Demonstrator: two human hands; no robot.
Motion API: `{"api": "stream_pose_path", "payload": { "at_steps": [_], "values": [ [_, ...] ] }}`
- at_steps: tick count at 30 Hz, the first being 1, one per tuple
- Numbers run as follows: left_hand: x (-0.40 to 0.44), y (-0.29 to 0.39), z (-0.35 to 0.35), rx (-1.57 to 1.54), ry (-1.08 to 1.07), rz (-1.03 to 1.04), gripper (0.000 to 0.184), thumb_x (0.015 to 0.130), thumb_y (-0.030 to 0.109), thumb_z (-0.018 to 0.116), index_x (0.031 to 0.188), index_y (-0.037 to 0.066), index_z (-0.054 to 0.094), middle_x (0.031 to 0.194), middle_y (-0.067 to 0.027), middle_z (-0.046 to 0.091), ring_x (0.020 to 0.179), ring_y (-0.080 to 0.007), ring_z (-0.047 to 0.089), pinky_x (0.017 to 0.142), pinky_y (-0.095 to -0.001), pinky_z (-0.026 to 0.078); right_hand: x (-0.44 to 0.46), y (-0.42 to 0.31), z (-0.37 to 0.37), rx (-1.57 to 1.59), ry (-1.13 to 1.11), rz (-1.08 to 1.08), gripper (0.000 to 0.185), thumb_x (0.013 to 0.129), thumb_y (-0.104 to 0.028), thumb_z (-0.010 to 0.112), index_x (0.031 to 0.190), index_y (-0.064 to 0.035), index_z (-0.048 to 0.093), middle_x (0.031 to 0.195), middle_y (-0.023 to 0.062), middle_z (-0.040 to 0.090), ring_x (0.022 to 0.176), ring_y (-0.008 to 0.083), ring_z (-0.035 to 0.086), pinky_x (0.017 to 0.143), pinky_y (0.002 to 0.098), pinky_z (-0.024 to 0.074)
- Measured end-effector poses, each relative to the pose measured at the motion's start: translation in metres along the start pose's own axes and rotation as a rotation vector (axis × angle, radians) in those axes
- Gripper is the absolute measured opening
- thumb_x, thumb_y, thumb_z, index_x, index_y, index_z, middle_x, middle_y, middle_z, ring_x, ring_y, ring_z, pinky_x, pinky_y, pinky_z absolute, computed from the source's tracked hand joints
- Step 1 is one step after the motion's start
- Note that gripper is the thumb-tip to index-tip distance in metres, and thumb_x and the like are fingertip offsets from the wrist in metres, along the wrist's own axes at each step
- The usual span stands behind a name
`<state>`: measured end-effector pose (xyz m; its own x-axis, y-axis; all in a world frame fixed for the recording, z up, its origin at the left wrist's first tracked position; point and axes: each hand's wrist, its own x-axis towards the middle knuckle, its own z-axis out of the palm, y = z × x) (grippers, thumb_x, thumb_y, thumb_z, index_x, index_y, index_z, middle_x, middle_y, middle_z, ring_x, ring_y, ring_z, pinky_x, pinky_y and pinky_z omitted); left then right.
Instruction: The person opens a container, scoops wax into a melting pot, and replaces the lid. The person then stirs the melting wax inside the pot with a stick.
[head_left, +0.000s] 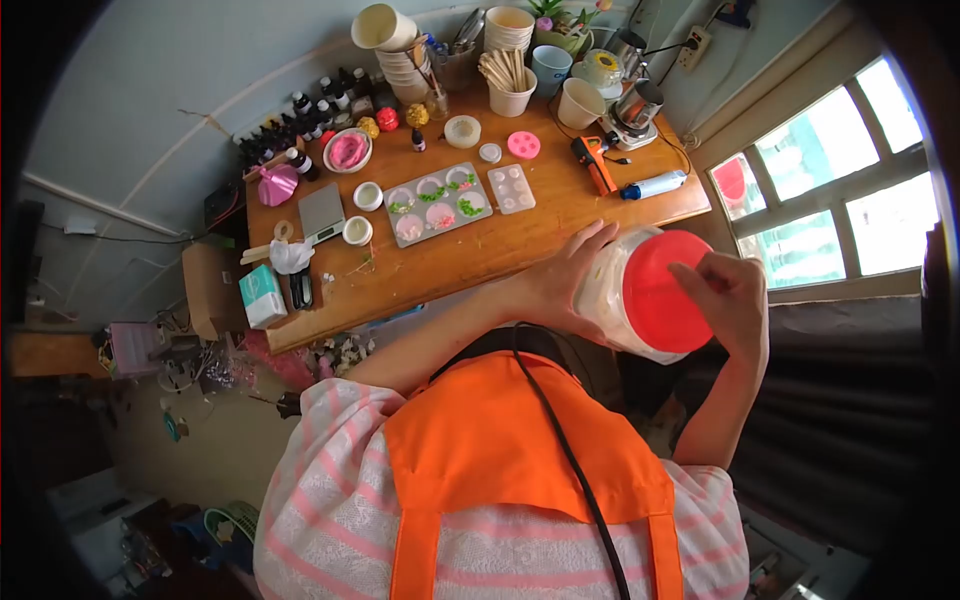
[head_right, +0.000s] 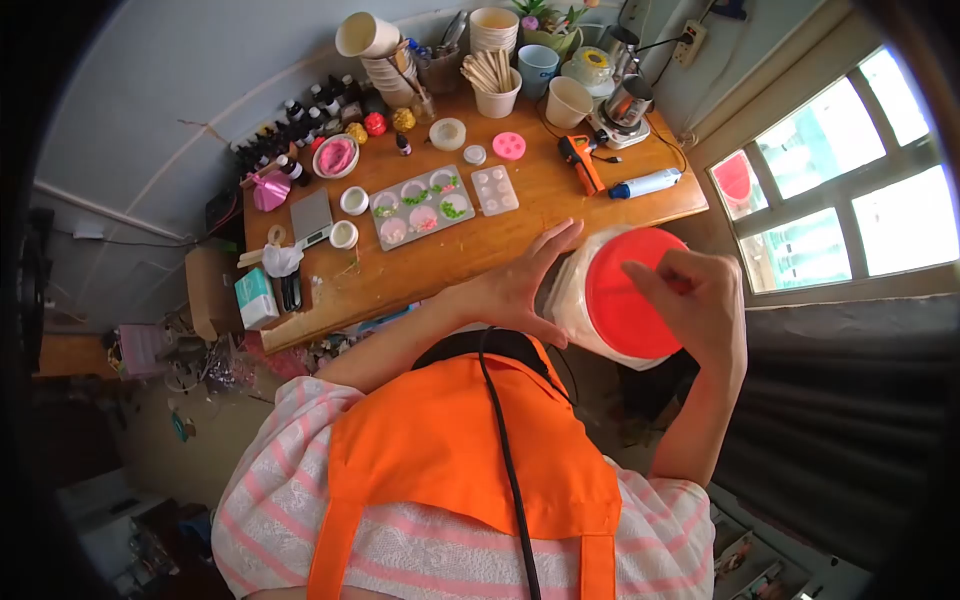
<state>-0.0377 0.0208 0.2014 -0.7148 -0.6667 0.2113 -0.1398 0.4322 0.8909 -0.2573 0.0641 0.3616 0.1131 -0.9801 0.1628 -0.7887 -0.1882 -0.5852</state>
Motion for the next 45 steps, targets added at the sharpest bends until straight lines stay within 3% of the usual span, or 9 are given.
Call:
{"api": "stream_pose_path", "payload": {
  "at_steps": [16, 18, 23, 27, 29, 30, 34, 38, 45],
  "values": [
    [-0.119, -0.020, -0.027, 0.219, 0.674, -0.111, 0.131, 0.054, 0.050, 0.093, 0.152, 0.007, 0.018, 0.155, -0.0215, 0.021, 0.146, -0.0462, 0.016, 0.119, -0.0537, 0.020, 0.076, -0.073, 0.130, 0.213, -0.285, -0.562, 0.035, 0.082, -0.024, 0.076, 0.066, 0.0026, 0.061, 0.049, 0.0112, 0.042, 0.044, 0.0187, 0.035, 0.045, 0.0330, 0.0339],
    [-0.126, -0.013, -0.036, 0.592, 0.661, -0.041, 0.139, 0.055, 0.053, 0.093, 0.154, 0.006, 0.008, 0.157, -0.0210, 0.018, 0.146, -0.0389, 0.022, 0.117, -0.0495, 0.027, 0.078, -0.082, 0.140, 0.212, -0.298, -0.631, 0.034, 0.081, -0.024, 0.076, 0.065, 0.0022, 0.061, 0.049, 0.0123, 0.044, 0.044, 0.0200, 0.037, 0.045, 0.0339, 0.0345],
    [-0.134, -0.004, -0.047, 0.305, 0.699, -0.154, 0.130, 0.049, 0.049, 0.095, 0.150, 0.004, 0.025, 0.150, -0.0195, 0.030, 0.142, -0.0401, 0.028, 0.119, -0.0483, 0.024, 0.085, -0.093, 0.161, 0.195, -0.246, -0.823, 0.031, 0.079, -0.023, 0.076, 0.063, 0.0000, 0.061, 0.051, 0.0111, 0.049, 0.044, 0.0224, 0.047, 0.046, 0.0346, 0.0385],
    [-0.137, -0.015, -0.045, 0.170, 0.737, -0.169, 0.134, 0.047, 0.048, 0.095, 0.150, 0.004, 0.023, 0.149, -0.0200, 0.031, 0.141, -0.0395, 0.030, 0.118, -0.0476, 0.026, 0.065, -0.097, 0.151, 0.107, -0.033, -0.704, 0.029, 0.078, -0.027, 0.077, 0.081, -0.0020, 0.063, 0.063, 0.0099, 0.059, 0.056, 0.0273, 0.058, 0.054, 0.0366, 0.0461],
    [-0.137, -0.013, -0.045, 0.200, 0.754, -0.159, 0.135, 0.046, 0.048, 0.096, 0.150, 0.003, 0.022, 0.149, -0.0205, 0.031, 0.141, -0.0398, 0.030, 0.118, -0.0477, 0.026, 0.050, -0.098, 0.142, -0.101, 0.378, -0.544, 0.046, 0.077, -0.032, 0.079, 0.105, -0.0032, 0.056, 0.080, 0.0106, 0.066, 0.073, 0.0338, 0.064, 0.065, 0.0402, 0.0507],
    [-0.137, -0.013, -0.043, 0.225, 0.771, -0.157, 0.135, 0.046, 0.048, 0.096, 0.150, 0.003, 0.021, 0.150, -0.0210, 0.030, 0.141, -0.0400, 0.030, 0.118, -0.0478, 0.026, 0.041, -0.091, 0.141, -0.125, 0.268, -0.424, 0.070, 0.076, -0.034, 0.080, 0.125, -0.0004, 0.043, 0.087, 0.0144, 0.067, 0.079, 0.0358, 0.064, 0.072, 0.0418, 0.0510],
    [-0.138, -0.014, -0.041, 0.313, 0.743, -0.153, 0.135, 0.050, 0.051, 0.094, 0.151, 0.002, 0.020, 0.150, -0.0215, 0.030, 0.142, -0.0398, 0.027, 0.118, -0.0479, 0.025, 0.026, -0.080, 0.139, 0.388, -0.156, -0.100, 0.084, 0.079, -0.031, 0.078, 0.140, 0.0010, 0.030, 0.086, 0.0146, 0.066, 0.077, 0.0269, 0.065, 0.076, 0.0369, 0.0525],
    [-0.134, -0.025, -0.041, 0.319, 0.702, -0.073, 0.135, 0.050, 0.053, 0.093, 0.150, 0.002, 0.018, 0.149, -0.0220, 0.030, 0.142, -0.0398, 0.026, 0.118, -0.0488, 0.025, 0.021, -0.090, 0.147, 0.595, -0.107, 0.037, 0.069, 0.081, -0.018, 0.068, 0.138, 0.0000, 0.033, 0.081, 0.0106, 0.062, 0.075, 0.0231, 0.062, 0.076, 0.0356, 0.0513],
    [-0.135, -0.029, -0.038, 0.366, 0.759, -0.101, 0.134, 0.052, 0.051, 0.092, 0.150, 0.002, 0.015, 0.143, -0.0226, 0.032, 0.136, -0.0417, 0.032, 0.114, -0.0506, 0.029, 0.033, -0.086, 0.167, 0.319, -0.037, -0.220, 0.053, 0.081, -0.007, 0.057, 0.131, -0.0085, 0.040, 0.094, 0.0141, 0.058, 0.081, 0.0248, 0.064, 0.074, 0.0356, 0.0502]
  ]
}}
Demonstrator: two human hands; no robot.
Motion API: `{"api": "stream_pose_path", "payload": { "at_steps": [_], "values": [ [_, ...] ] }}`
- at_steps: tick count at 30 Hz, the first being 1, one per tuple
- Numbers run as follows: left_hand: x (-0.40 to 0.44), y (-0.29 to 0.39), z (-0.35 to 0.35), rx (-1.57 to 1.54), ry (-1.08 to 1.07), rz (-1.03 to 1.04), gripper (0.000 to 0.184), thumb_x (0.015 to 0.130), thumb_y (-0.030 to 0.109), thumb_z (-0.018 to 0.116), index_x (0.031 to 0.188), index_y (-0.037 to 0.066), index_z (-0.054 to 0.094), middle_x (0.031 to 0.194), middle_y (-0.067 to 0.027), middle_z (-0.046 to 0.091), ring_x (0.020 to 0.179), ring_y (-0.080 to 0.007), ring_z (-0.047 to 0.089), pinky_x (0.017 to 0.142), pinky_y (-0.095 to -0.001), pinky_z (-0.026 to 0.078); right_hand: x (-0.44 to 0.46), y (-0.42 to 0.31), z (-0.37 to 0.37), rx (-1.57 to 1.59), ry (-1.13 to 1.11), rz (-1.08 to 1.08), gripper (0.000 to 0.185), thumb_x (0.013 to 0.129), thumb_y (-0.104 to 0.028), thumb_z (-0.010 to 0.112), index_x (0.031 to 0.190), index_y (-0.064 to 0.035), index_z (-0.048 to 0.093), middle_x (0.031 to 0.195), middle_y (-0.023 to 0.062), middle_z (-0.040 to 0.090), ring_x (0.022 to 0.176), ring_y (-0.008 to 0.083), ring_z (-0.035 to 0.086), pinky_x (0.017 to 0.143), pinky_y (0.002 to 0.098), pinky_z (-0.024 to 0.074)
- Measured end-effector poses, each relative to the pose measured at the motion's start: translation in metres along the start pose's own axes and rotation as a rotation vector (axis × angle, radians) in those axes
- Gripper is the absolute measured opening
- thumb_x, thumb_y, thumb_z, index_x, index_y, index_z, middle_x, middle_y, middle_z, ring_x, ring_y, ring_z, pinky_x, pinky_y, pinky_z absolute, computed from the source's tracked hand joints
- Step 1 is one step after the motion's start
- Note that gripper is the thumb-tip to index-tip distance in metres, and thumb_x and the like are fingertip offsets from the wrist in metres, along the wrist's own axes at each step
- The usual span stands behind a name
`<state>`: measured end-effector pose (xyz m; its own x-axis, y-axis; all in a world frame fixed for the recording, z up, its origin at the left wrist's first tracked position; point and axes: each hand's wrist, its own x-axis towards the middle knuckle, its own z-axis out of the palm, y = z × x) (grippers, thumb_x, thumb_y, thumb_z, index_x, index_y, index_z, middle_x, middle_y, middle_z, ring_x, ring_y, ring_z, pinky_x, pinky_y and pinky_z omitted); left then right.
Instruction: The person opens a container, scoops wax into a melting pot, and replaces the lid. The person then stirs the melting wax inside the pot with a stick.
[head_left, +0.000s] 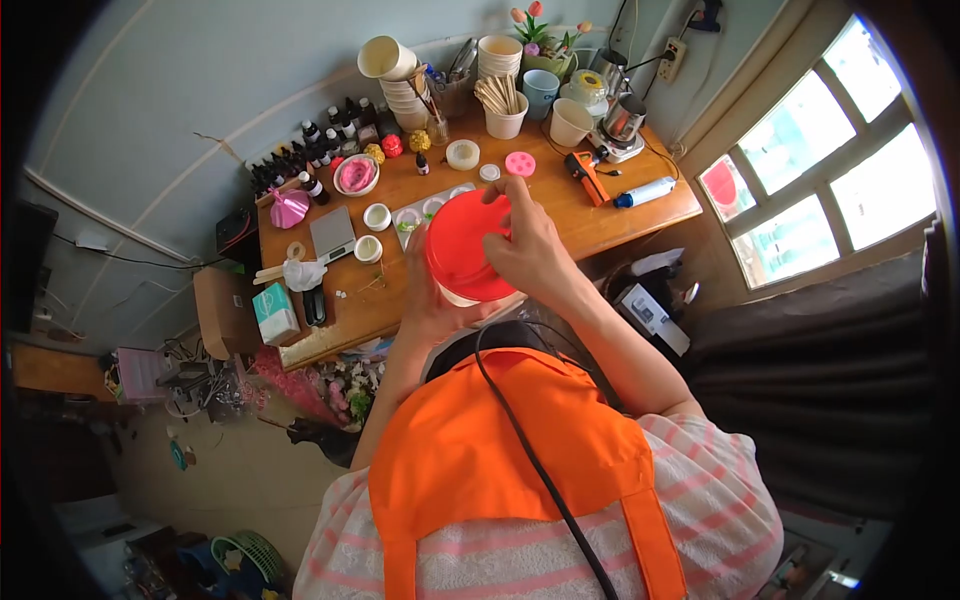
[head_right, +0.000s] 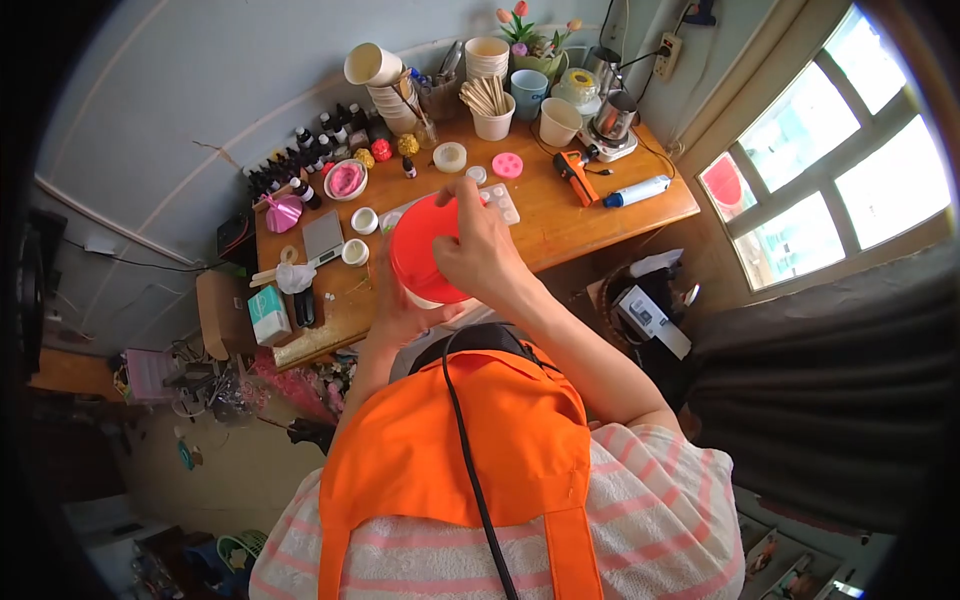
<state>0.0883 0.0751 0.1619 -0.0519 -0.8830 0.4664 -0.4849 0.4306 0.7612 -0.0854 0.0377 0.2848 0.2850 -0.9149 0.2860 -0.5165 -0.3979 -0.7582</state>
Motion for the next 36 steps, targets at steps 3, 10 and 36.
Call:
{"api": "stream_pose_path", "payload": {
  "at_steps": [3, 10, 36],
  "values": [
    [0.003, 0.004, -0.003, 0.067, 0.020, 0.043, 0.130, 0.053, 0.049, 0.092, 0.149, 0.002, 0.017, 0.143, -0.0230, 0.033, 0.134, -0.0423, 0.033, 0.112, -0.0514, 0.030, 0.001, -0.017, 0.008, 0.661, -0.125, 0.401, 0.048, 0.090, -0.001, 0.050, 0.135, -0.0094, 0.036, 0.101, 0.0127, 0.059, 0.083, 0.0190, 0.065, 0.074, 0.0313, 0.0491],
    [0.006, 0.019, -0.005, 0.221, 0.017, 0.086, 0.123, 0.052, 0.050, 0.091, 0.145, 0.002, 0.025, 0.141, -0.0228, 0.036, 0.132, -0.0445, 0.035, 0.111, -0.0531, 0.032, -0.022, -0.043, 0.033, 1.385, 0.347, 0.434, 0.052, 0.104, -0.011, 0.047, 0.149, -0.0078, 0.021, 0.117, 0.0169, 0.062, 0.098, 0.0245, 0.064, 0.086, 0.0367, 0.0520],
    [0.011, 0.019, -0.017, 0.058, -0.112, 0.040, 0.124, 0.051, 0.053, 0.089, 0.145, 0.003, 0.026, 0.142, -0.0228, 0.037, 0.134, -0.0425, 0.035, 0.114, -0.0522, 0.029, 0.045, -0.013, -0.049, -0.086, -0.847, -0.116, 0.033, 0.098, -0.032, 0.056, 0.117, -0.0077, 0.066, 0.087, 0.0088, 0.066, 0.081, 0.0181, 0.062, 0.072, 0.0311, 0.0495]
  ]
}}
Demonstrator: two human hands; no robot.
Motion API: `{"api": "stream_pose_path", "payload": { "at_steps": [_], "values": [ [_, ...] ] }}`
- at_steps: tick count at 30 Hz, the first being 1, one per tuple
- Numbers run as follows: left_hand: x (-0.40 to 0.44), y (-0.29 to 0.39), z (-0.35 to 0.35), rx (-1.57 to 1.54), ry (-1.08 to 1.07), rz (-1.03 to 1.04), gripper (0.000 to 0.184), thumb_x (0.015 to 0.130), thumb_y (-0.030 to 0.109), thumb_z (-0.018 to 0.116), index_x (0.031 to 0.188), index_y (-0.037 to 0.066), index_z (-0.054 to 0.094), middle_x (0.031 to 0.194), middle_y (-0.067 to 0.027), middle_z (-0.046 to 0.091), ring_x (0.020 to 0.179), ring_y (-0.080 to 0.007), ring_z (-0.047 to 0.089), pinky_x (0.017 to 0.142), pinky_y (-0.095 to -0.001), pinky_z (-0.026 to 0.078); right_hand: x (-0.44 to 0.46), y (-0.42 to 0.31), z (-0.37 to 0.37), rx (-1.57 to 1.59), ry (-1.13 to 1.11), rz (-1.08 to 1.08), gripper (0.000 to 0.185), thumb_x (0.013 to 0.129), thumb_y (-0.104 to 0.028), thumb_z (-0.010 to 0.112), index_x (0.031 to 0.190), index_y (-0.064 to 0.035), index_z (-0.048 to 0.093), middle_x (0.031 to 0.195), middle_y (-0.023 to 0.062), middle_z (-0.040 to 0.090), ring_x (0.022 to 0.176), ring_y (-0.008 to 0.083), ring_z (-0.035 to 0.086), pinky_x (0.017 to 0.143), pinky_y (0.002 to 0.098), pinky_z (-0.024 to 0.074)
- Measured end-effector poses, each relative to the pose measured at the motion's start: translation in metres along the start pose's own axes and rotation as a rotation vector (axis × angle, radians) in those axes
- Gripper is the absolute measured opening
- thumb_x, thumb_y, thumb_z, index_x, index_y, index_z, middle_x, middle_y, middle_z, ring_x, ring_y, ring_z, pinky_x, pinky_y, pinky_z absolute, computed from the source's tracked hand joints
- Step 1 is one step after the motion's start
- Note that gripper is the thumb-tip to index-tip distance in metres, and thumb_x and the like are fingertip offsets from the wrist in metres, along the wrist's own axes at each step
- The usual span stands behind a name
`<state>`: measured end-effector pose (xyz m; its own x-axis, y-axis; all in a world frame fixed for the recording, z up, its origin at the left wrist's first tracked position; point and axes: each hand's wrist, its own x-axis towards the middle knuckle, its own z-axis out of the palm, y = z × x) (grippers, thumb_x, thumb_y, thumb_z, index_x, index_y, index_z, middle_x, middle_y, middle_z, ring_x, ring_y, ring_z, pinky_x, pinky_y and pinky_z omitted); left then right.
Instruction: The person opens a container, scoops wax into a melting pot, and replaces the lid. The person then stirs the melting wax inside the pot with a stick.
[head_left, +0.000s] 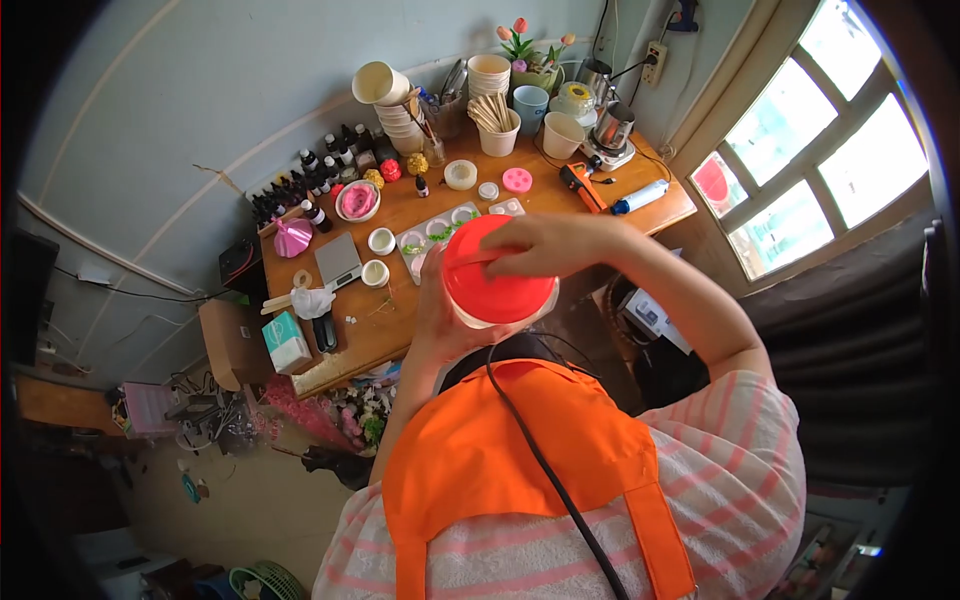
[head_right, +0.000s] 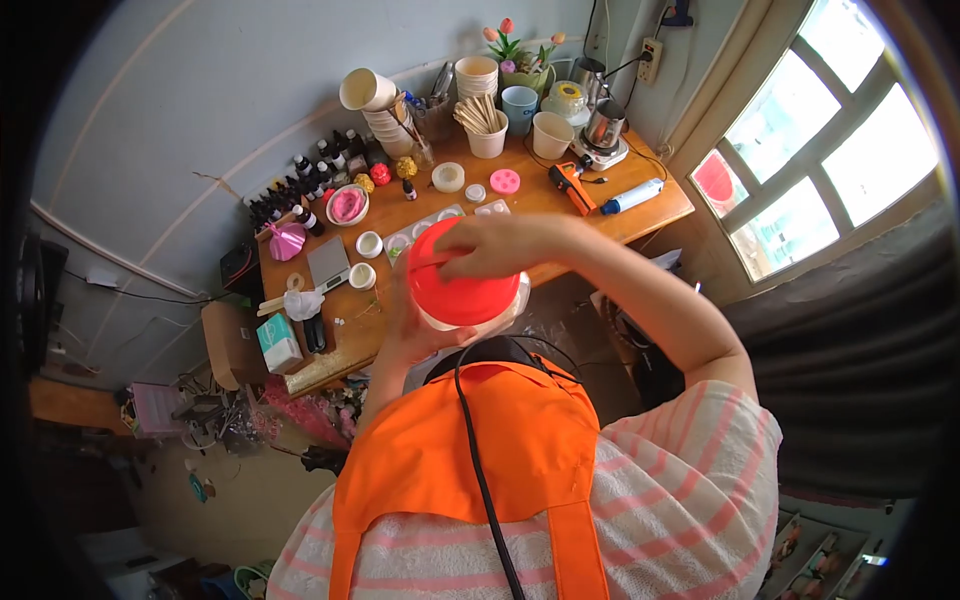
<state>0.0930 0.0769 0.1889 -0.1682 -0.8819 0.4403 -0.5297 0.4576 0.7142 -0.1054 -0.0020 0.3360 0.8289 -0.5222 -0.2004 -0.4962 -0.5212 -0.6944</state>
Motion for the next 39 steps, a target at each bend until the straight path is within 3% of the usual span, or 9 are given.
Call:
{"api": "stream_pose_path", "payload": {
  "at_steps": [3, 7, 11, 16, 26, 28, 31, 33, 39],
  "values": [
    [-0.002, -0.008, 0.003, -0.054, 0.006, -0.010, 0.128, 0.051, 0.052, 0.090, 0.147, 0.001, 0.022, 0.143, -0.0255, 0.033, 0.136, -0.0431, 0.034, 0.114, -0.0523, 0.029, -0.008, -0.014, -0.047, -0.361, -0.074, -0.067, 0.029, 0.096, -0.028, 0.058, 0.113, -0.0072, 0.066, 0.091, 0.0123, 0.068, 0.082, 0.0242, 0.063, 0.075, 0.0342, 0.0498],
    [-0.003, -0.014, 0.006, -0.145, -0.006, -0.083, 0.136, 0.050, 0.051, 0.093, 0.149, -0.001, 0.015, 0.145, -0.0274, 0.029, 0.137, -0.0422, 0.033, 0.114, -0.0500, 0.030, -0.033, -0.012, -0.093, -0.344, 0.500, 0.071, 0.026, 0.095, -0.027, 0.059, 0.110, -0.0064, 0.064, 0.089, 0.0143, 0.066, 0.084, 0.0250, 0.063, 0.073, 0.0357, 0.0505],
    [-0.001, -0.010, 0.003, -0.033, 0.004, -0.057, 0.138, 0.050, 0.047, 0.095, 0.150, 0.000, 0.013, 0.146, -0.0257, 0.029, 0.136, -0.0410, 0.033, 0.113, -0.0492, 0.031, -0.031, 0.126, -0.079, -0.273, 0.674, 0.169, 0.030, 0.096, -0.030, 0.058, 0.116, -0.0081, 0.062, 0.091, 0.0169, 0.067, 0.084, 0.0290, 0.066, 0.076, 0.0387, 0.0527],
    [0.001, -0.012, 0.010, -0.289, -0.002, -0.121, 0.139, 0.051, 0.042, 0.096, 0.153, 0.001, 0.009, 0.148, -0.0226, 0.033, 0.137, -0.0362, 0.037, 0.114, -0.0459, 0.033, -0.019, 0.268, 0.004, -0.220, 0.549, 0.535, 0.039, 0.094, -0.039, 0.057, 0.123, -0.0128, 0.060, 0.106, 0.0210, 0.067, 0.102, 0.0395, 0.064, 0.086, 0.0460, 0.0517],
    [0.009, 0.003, 0.003, -0.258, -0.088, -0.294, 0.141, 0.051, 0.041, 0.096, 0.154, 0.000, 0.009, 0.152, -0.0164, 0.030, 0.143, -0.0284, 0.030, 0.118, -0.0425, 0.027, -0.013, 0.345, 0.031, -0.015, 0.568, 0.435, 0.046, 0.092, -0.046, 0.060, 0.105, -0.0022, 0.063, 0.096, 0.0230, 0.068, 0.094, 0.0366, 0.066, 0.082, 0.0451, 0.0512],
    [0.013, 0.014, 0.003, -0.276, -0.108, -0.356, 0.141, 0.050, 0.033, 0.097, 0.155, 0.002, 0.008, 0.155, -0.0163, 0.026, 0.145, -0.0292, 0.026, 0.119, -0.0429, 0.025, -0.007, 0.370, 0.017, 0.297, 0.932, 0.572, 0.037, 0.095, -0.040, 0.059, 0.098, -0.0029, 0.064, 0.086, 0.0194, 0.068, 0.079, 0.0294, 0.067, 0.071, 0.0424, 0.0536],
    [-0.003, 0.008, -0.001, -0.326, -0.134, -0.573, 0.144, 0.046, 0.023, 0.099, 0.156, 0.006, 0.008, 0.160, -0.0151, 0.019, 0.149, -0.0307, 0.020, 0.119, -0.0432, 0.023, 0.008, 0.406, -0.027, 1.650, 1.206, 0.649, 0.020, 0.102, -0.021, 0.047, 0.098, -0.0043, 0.058, 0.075, 0.0075, 0.061, 0.063, 0.0164, 0.058, 0.052, 0.0286, 0.0488],
    [-0.009, 0.004, -0.004, -0.428, -0.117, -0.822, 0.148, 0.041, 0.015, 0.099, 0.157, 0.009, 0.007, 0.163, -0.0132, 0.013, 0.151, -0.0323, 0.014, 0.120, -0.0436, 0.022, 0.018, 0.459, -0.039, 1.814, 1.139, 0.697, 0.018, 0.102, -0.017, 0.044, 0.099, -0.0027, 0.054, 0.075, 0.0064, 0.059, 0.060, 0.0158, 0.055, 0.050, 0.0263, 0.0474],
    [0.008, 0.019, -0.011, -0.301, -0.189, -0.927, 0.148, 0.039, 0.007, 0.098, 0.157, 0.009, 0.009, 0.163, -0.0107, 0.014, 0.150, -0.0342, 0.017, 0.119, -0.0445, 0.025, 0.051, 0.517, -0.044, 2.060, 1.016, 0.603, 0.013, 0.104, -0.016, 0.044, 0.094, -0.0081, 0.049, 0.072, 0.0011, 0.058, 0.053, 0.0106, 0.046, 0.044, 0.0205, 0.0421]
  ]
}}
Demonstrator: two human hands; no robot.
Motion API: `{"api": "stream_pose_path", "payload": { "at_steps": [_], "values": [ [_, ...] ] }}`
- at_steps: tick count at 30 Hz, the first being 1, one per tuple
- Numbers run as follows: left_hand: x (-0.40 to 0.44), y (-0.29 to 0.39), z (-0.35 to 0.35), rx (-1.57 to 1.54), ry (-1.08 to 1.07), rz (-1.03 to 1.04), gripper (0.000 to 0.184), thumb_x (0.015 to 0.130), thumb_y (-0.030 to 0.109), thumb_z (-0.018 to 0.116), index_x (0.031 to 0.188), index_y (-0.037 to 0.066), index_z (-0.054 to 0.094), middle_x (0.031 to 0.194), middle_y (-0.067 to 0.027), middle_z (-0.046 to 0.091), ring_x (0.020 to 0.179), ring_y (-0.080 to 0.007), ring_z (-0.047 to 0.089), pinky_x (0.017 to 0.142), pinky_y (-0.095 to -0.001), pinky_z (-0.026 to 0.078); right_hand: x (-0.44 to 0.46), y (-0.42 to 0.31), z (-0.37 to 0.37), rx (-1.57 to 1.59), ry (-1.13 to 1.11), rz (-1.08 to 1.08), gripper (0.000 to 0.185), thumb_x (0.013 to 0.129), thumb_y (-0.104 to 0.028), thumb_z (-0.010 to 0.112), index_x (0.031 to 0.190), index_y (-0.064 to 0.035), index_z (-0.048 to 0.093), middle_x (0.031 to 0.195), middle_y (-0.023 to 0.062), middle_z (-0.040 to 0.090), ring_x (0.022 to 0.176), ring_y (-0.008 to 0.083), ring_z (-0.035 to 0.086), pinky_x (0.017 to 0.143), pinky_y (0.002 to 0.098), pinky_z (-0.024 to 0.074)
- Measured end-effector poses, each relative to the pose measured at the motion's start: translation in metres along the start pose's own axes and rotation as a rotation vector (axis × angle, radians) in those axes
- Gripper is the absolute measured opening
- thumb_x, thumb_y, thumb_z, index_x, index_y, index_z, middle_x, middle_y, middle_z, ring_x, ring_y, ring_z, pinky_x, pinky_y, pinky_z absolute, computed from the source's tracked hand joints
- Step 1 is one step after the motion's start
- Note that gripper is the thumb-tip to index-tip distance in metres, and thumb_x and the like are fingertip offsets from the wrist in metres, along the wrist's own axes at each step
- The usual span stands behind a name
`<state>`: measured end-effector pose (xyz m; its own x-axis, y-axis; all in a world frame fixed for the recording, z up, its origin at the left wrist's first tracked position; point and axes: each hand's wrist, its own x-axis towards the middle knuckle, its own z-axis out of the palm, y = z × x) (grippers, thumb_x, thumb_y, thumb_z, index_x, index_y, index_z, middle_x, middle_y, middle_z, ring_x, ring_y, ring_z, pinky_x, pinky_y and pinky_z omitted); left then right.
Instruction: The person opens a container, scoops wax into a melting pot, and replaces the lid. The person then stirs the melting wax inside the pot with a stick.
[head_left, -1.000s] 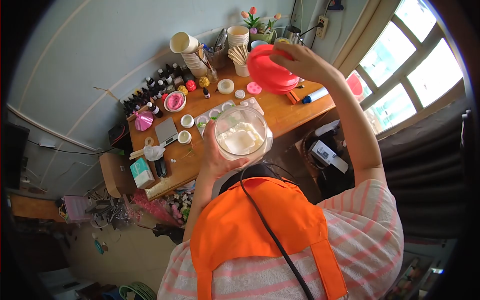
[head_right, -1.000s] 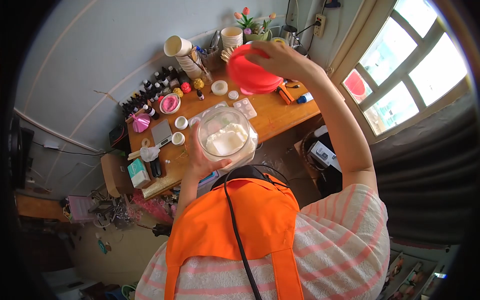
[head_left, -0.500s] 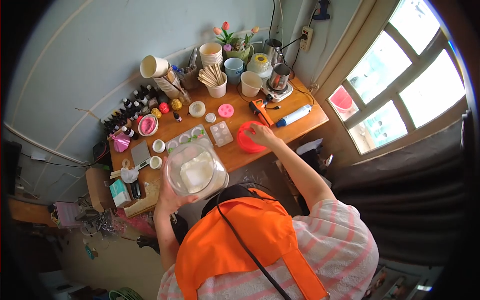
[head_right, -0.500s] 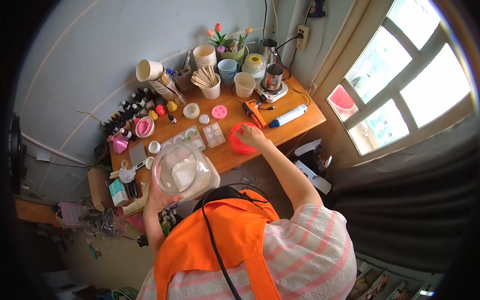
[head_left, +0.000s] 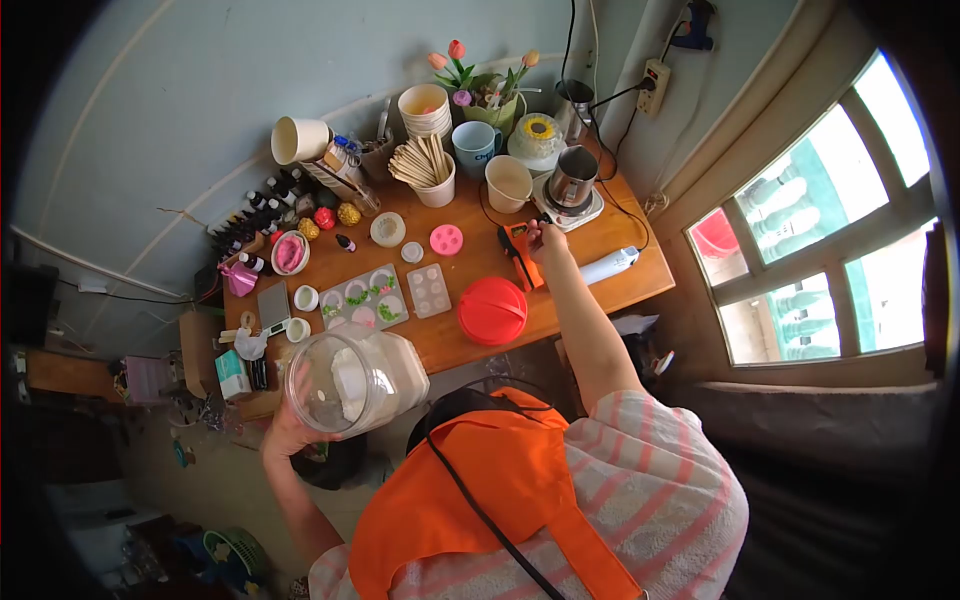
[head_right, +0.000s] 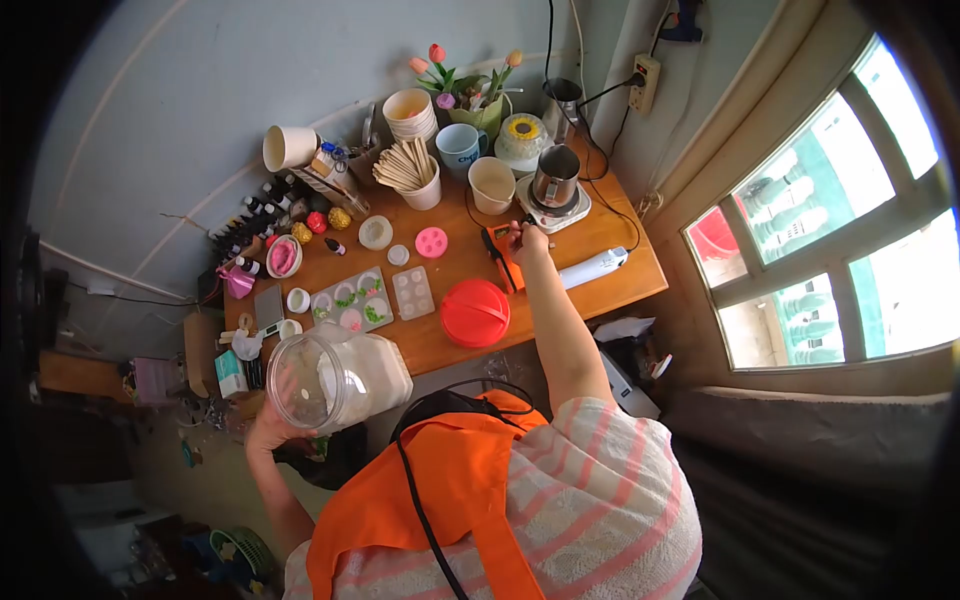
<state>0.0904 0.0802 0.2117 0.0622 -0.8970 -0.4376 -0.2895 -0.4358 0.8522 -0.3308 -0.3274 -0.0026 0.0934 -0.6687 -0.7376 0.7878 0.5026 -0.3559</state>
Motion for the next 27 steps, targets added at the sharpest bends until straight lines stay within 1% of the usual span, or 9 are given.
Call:
{"api": "stream_pose_path", "payload": {
  "at_steps": [3, 5, 8, 10, 11, 13, 20, 22, 27],
  "values": [
    [0.000, 0.003, -0.001, 0.057, -0.005, -0.031, 0.146, 0.039, 0.006, 0.098, 0.156, 0.009, 0.012, 0.163, -0.0108, 0.016, 0.149, -0.0344, 0.019, 0.119, -0.0441, 0.026, 0.001, 0.008, 0.000, 0.024, 0.091, -0.064, 0.013, 0.103, -0.017, 0.047, 0.093, -0.0112, 0.051, 0.071, -0.0002, 0.058, 0.052, 0.0090, 0.045, 0.043, 0.0200, 0.0398],
    [0.000, 0.000, -0.002, 0.062, -0.005, -0.039, 0.145, 0.038, 0.005, 0.098, 0.156, 0.008, 0.013, 0.162, -0.0109, 0.017, 0.149, -0.0345, 0.020, 0.119, -0.0437, 0.027, -0.005, 0.009, 0.003, 0.021, 0.104, -0.063, 0.012, 0.103, -0.017, 0.049, 0.092, -0.0121, 0.051, 0.071, -0.0005, 0.058, 0.051, 0.0086, 0.044, 0.043, 0.0198, 0.0388],
    [-0.001, 0.002, 0.002, 0.077, 0.022, -0.062, 0.144, 0.039, 0.003, 0.098, 0.156, 0.010, 0.014, 0.162, -0.0092, 0.017, 0.149, -0.0345, 0.020, 0.117, -0.0471, 0.029, -0.008, 0.007, 0.005, 0.008, 0.122, -0.072, 0.013, 0.101, -0.018, 0.054, 0.089, -0.0127, 0.052, 0.070, -0.0012, 0.057, 0.049, 0.0081, 0.043, 0.042, 0.0199, 0.0371],
    [-0.001, 0.007, 0.005, 0.032, 0.052, -0.121, 0.144, 0.039, 0.000, 0.096, 0.156, 0.013, 0.015, 0.162, -0.0073, 0.017, 0.149, -0.0340, 0.019, 0.116, -0.0520, 0.030, -0.012, 0.007, 0.008, -0.002, 0.126, -0.078, 0.015, 0.100, -0.018, 0.057, 0.086, -0.0125, 0.052, 0.068, -0.0016, 0.057, 0.048, 0.0079, 0.043, 0.042, 0.0201, 0.0365],
    [-0.001, 0.005, 0.005, 0.031, 0.054, -0.124, 0.144, 0.039, 0.000, 0.096, 0.156, 0.013, 0.015, 0.162, -0.0073, 0.017, 0.149, -0.0340, 0.019, 0.116, -0.0520, 0.030, -0.013, 0.008, 0.010, -0.018, 0.153, -0.097, 0.017, 0.099, -0.019, 0.060, 0.085, -0.0124, 0.053, 0.068, -0.0018, 0.056, 0.047, 0.0077, 0.043, 0.042, 0.0202, 0.0359],
    [-0.001, 0.000, 0.004, 0.037, 0.057, -0.091, 0.144, 0.039, -0.003, 0.095, 0.157, 0.016, 0.014, 0.162, -0.0047, 0.017, 0.149, -0.0338, 0.019, 0.114, -0.0564, 0.031, -0.012, 0.009, 0.011, -0.037, 0.180, -0.113, 0.019, 0.098, -0.020, 0.062, 0.083, -0.0123, 0.053, 0.067, -0.0019, 0.056, 0.047, 0.0075, 0.042, 0.043, 0.0202, 0.0353],
    [-0.002, 0.001, 0.003, 0.093, 0.056, -0.114, 0.145, 0.038, -0.005, 0.094, 0.157, 0.016, 0.014, 0.163, -0.0035, 0.017, 0.149, -0.0354, 0.021, 0.114, -0.0574, 0.030, -0.015, 0.010, 0.008, -0.038, 0.160, -0.109, 0.018, 0.097, -0.021, 0.065, 0.085, -0.0126, 0.054, 0.067, -0.0020, 0.057, 0.046, 0.0068, 0.042, 0.043, 0.0201, 0.0351],
    [-0.002, -0.002, 0.002, 0.089, 0.043, -0.108, 0.147, 0.038, -0.006, 0.093, 0.157, 0.020, 0.010, 0.164, -0.0010, 0.014, 0.149, -0.0325, 0.021, 0.116, -0.0542, 0.027, -0.015, 0.011, 0.005, -0.048, 0.141, -0.124, 0.017, 0.096, -0.020, 0.065, 0.086, -0.0128, 0.054, 0.067, -0.0018, 0.058, 0.047, 0.0067, 0.043, 0.043, 0.0201, 0.0352],
    [-0.002, -0.007, 0.002, 0.019, 0.050, -0.078, 0.146, 0.039, -0.005, 0.093, 0.157, 0.019, 0.010, 0.163, -0.0012, 0.016, 0.148, -0.0318, 0.023, 0.116, -0.0538, 0.028, -0.017, 0.009, 0.003, -0.047, 0.140, -0.158, 0.014, 0.096, -0.019, 0.066, 0.091, -0.0112, 0.055, 0.072, 0.0023, 0.062, 0.049, 0.0077, 0.045, 0.043, 0.0204, 0.0356]
  ]
}}
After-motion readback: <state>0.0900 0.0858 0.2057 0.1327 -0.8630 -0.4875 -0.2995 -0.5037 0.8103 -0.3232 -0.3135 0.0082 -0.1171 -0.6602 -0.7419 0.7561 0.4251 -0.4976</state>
